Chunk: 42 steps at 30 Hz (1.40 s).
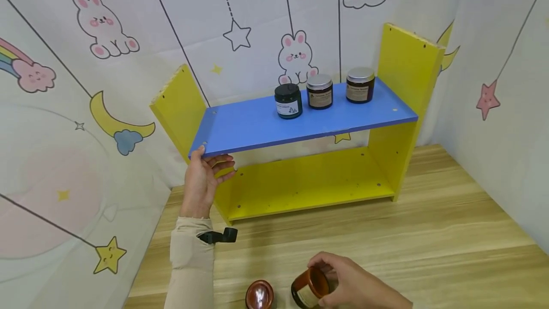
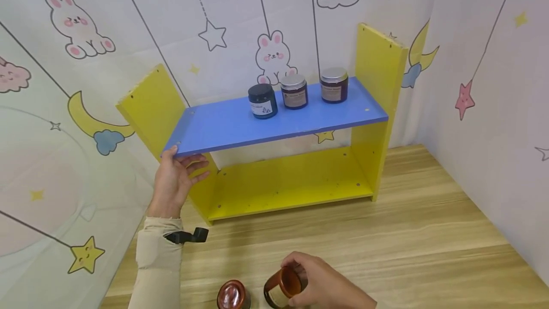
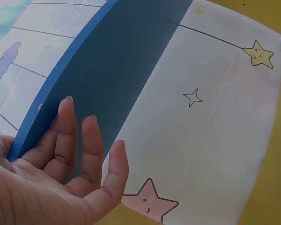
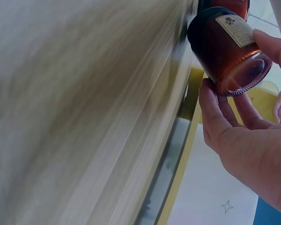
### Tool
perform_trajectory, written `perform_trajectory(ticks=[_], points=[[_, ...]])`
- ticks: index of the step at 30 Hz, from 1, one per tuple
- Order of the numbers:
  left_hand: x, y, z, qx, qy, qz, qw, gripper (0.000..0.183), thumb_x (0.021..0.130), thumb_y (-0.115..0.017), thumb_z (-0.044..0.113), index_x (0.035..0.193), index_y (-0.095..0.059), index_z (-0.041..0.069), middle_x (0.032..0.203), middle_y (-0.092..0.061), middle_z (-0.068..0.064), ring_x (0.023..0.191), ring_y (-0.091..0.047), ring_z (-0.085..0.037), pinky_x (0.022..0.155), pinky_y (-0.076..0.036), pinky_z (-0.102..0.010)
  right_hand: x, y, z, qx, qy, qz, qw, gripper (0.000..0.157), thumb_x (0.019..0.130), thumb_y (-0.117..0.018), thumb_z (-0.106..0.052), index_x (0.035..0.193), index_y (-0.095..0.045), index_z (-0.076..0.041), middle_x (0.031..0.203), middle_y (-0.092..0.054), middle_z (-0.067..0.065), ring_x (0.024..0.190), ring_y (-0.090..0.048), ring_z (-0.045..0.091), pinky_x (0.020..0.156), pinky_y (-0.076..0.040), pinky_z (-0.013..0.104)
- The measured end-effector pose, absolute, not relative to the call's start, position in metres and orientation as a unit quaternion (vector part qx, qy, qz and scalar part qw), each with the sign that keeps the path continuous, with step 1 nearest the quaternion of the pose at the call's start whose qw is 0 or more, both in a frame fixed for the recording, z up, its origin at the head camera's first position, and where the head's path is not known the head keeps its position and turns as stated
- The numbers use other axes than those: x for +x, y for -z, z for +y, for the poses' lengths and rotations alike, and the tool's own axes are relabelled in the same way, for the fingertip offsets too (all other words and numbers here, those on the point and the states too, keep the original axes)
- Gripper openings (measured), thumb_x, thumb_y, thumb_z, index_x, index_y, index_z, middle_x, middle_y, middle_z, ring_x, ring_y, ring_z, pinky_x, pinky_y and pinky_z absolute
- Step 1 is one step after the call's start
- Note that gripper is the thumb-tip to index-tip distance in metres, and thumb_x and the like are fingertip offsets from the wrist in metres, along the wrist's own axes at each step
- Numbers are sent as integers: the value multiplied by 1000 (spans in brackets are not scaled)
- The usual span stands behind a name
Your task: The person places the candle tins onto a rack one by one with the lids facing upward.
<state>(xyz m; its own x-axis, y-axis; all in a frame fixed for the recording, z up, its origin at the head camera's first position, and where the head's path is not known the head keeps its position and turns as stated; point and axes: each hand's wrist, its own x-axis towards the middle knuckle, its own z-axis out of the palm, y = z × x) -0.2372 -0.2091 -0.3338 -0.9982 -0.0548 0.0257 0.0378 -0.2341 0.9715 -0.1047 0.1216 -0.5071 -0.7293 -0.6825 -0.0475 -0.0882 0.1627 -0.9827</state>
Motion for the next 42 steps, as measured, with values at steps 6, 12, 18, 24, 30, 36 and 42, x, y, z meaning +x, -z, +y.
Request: perform_trajectory(ticks=[6, 12, 18, 24, 30, 36, 42], points=[[-237, 334, -210, 7, 785, -619, 30, 50, 110, -24, 44, 134, -52, 10, 91, -71, 0, 92, -66, -21, 99, -50, -51, -108, 508, 127, -255, 570, 738, 255, 54, 78, -85, -9, 124, -59, -16, 119, -68, -2, 109, -65, 12, 92, -53, 28], [-237, 334, -210, 8, 785, -618, 30, 50, 110, -24, 43, 134, -52, 10, 90, -72, 0, 92, -66, -22, 95, -52, -48, -109, 512, 131, -257, 565, 738, 264, 54, 76, -83, -5, 122, -57, -16, 119, -67, -3, 111, -65, 12, 93, -53, 32], [-237, 334, -210, 6, 785, -619, 33, 49, 110, -24, 43, 134, -52, 10, 91, -72, -1, 91, -66, -22, 96, -52, -49, -113, 515, 133, -258, 568, 728, 285, 56, 77, -84, -5, 126, -57, -14, 125, -64, 0, 115, -63, 12, 96, -52, 33], [-237, 334, -210, 8, 784, -620, 32, 50, 110, -23, 43, 137, -50, 10, 91, -72, 0, 92, -66, -22, 101, -48, -53, -116, 514, 131, -250, 565, 728, 297, 56, 78, -84, -7, 126, -58, -15, 122, -66, -3, 113, -64, 12, 93, -52, 33], [-237, 334, -210, 8, 784, -620, 31, 51, 110, -23, 43, 138, -49, 9, 90, -72, 0, 91, -67, -21, 99, -50, -52, -117, 510, 128, -260, 557, 735, 287, 52, 77, -83, -5, 123, -60, -14, 117, -67, -3, 104, -65, 11, 87, -52, 29], [-237, 334, -209, 7, 783, -621, 32, 50, 110, -23, 43, 138, -49, 9, 90, -72, 0, 90, -67, -21, 98, -51, -50, -119, 507, 125, -262, 547, 744, 281, 52, 76, -85, -5, 121, -61, -13, 115, -67, -3, 98, -64, 9, 84, -52, 25], [-237, 334, -209, 9, 782, -622, 33, 50, 110, -23, 43, 137, -51, 10, 90, -72, 0, 90, -67, -20, 99, -50, -51, -120, 504, 123, -271, 515, 766, 273, 53, 75, -85, -9, 122, -62, -16, 113, -66, -6, 94, -62, 6, 81, -52, 24]])
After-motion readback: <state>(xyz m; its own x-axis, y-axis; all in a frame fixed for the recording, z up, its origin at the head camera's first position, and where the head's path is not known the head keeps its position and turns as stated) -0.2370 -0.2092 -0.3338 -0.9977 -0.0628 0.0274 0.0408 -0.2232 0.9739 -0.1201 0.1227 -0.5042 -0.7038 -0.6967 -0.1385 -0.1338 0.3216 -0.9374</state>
